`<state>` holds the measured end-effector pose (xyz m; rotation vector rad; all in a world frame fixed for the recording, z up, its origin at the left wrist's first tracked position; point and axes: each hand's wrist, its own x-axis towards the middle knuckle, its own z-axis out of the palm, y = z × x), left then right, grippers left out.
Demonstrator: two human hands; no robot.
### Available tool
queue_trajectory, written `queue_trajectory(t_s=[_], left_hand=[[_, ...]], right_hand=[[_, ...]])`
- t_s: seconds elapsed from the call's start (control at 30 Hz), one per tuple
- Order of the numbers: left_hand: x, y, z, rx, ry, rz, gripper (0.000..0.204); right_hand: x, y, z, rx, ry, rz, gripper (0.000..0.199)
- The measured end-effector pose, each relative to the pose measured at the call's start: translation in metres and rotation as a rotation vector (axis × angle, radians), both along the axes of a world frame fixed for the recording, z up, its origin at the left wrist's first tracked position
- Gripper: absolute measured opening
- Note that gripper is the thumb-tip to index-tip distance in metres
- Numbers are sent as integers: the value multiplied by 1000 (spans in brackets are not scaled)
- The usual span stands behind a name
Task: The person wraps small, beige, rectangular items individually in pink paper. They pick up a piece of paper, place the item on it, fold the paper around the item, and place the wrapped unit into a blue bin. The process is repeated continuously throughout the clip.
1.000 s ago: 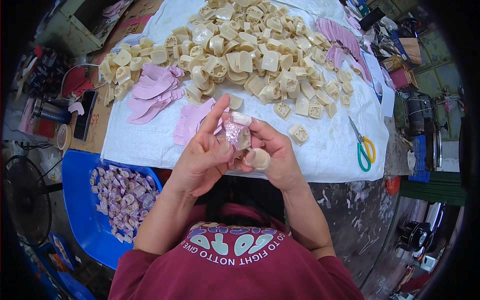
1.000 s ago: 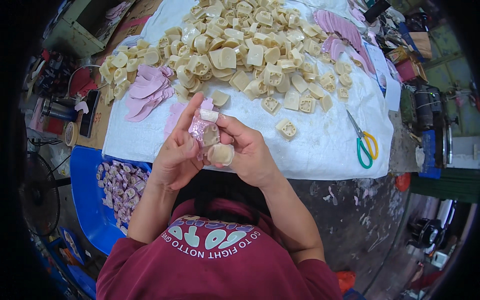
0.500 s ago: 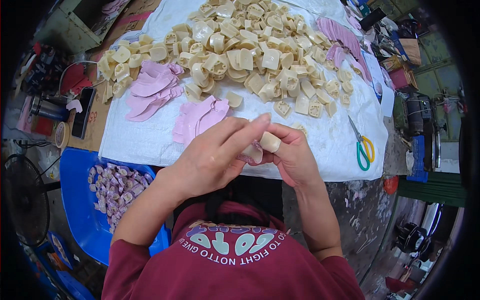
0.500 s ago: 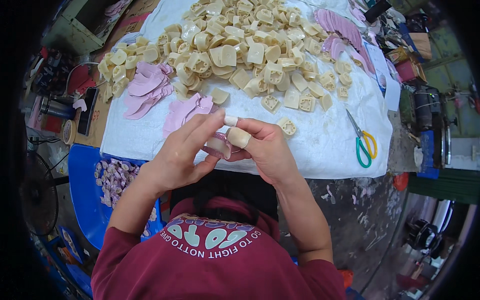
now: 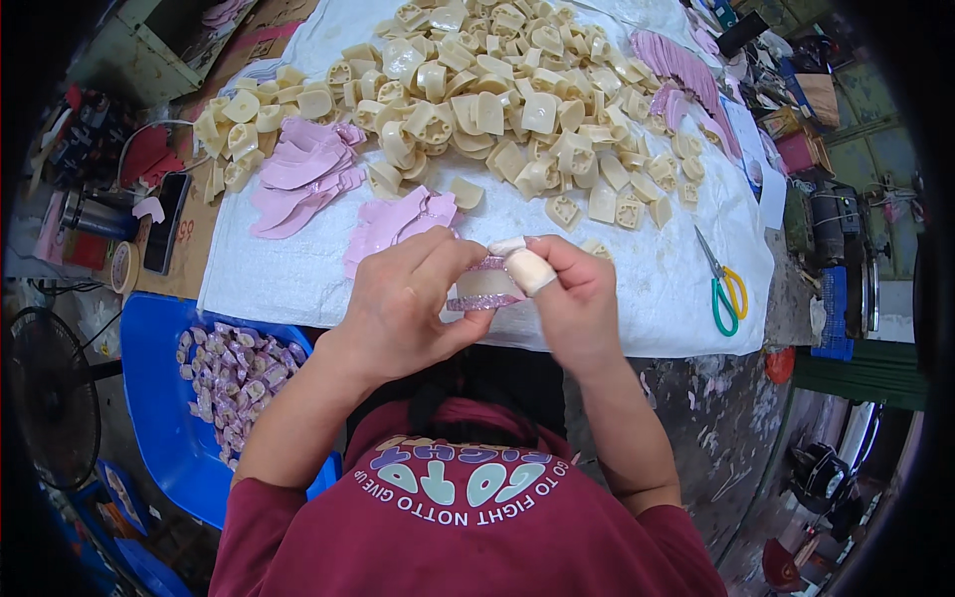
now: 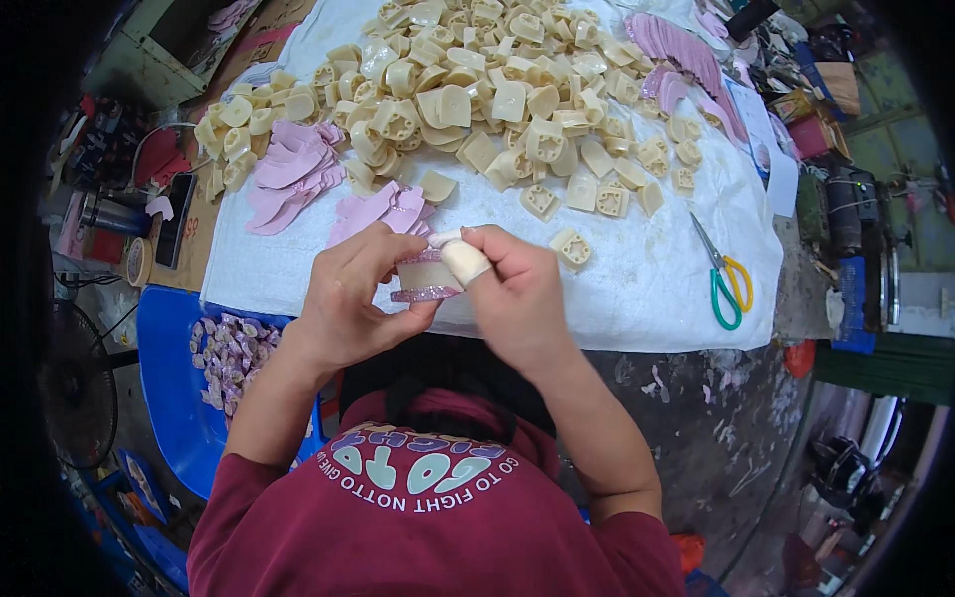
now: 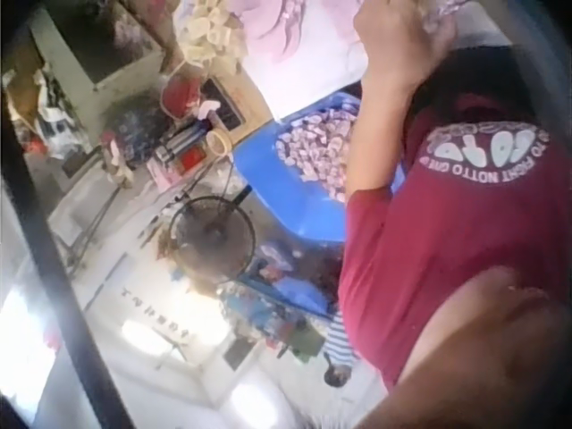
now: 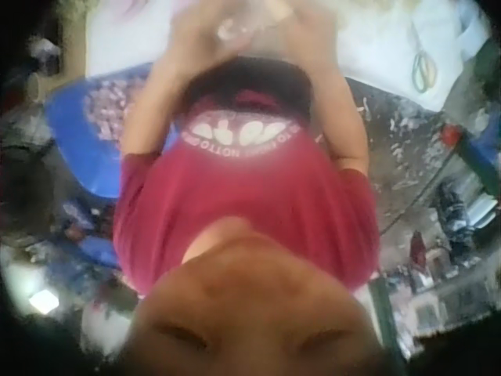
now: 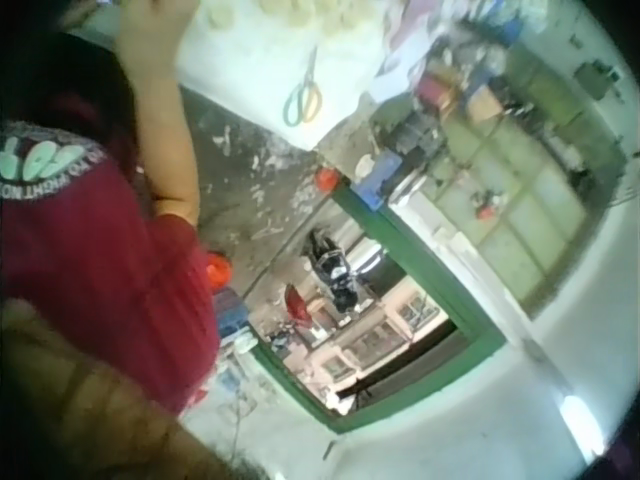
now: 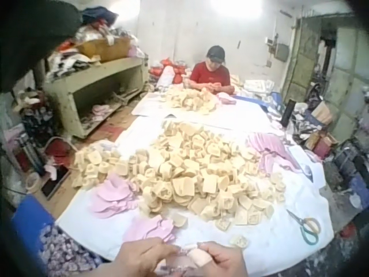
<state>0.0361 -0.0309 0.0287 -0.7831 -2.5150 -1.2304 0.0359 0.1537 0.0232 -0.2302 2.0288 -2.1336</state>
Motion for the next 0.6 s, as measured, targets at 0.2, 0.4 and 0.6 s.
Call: queue_trajectory(t_s=[0.2, 0.4, 0.6], left_hand=[[5, 17, -9, 85, 42, 150, 35], [5, 25, -8, 187, -157, 323, 37], [1, 31, -18, 113, -85, 410, 37]], right_hand=[[-4, 1, -5, -149, -21, -2, 21], [-9, -10, -2, -454, -285, -13, 25], [-10, -20, -7, -7, -62, -109, 26]])
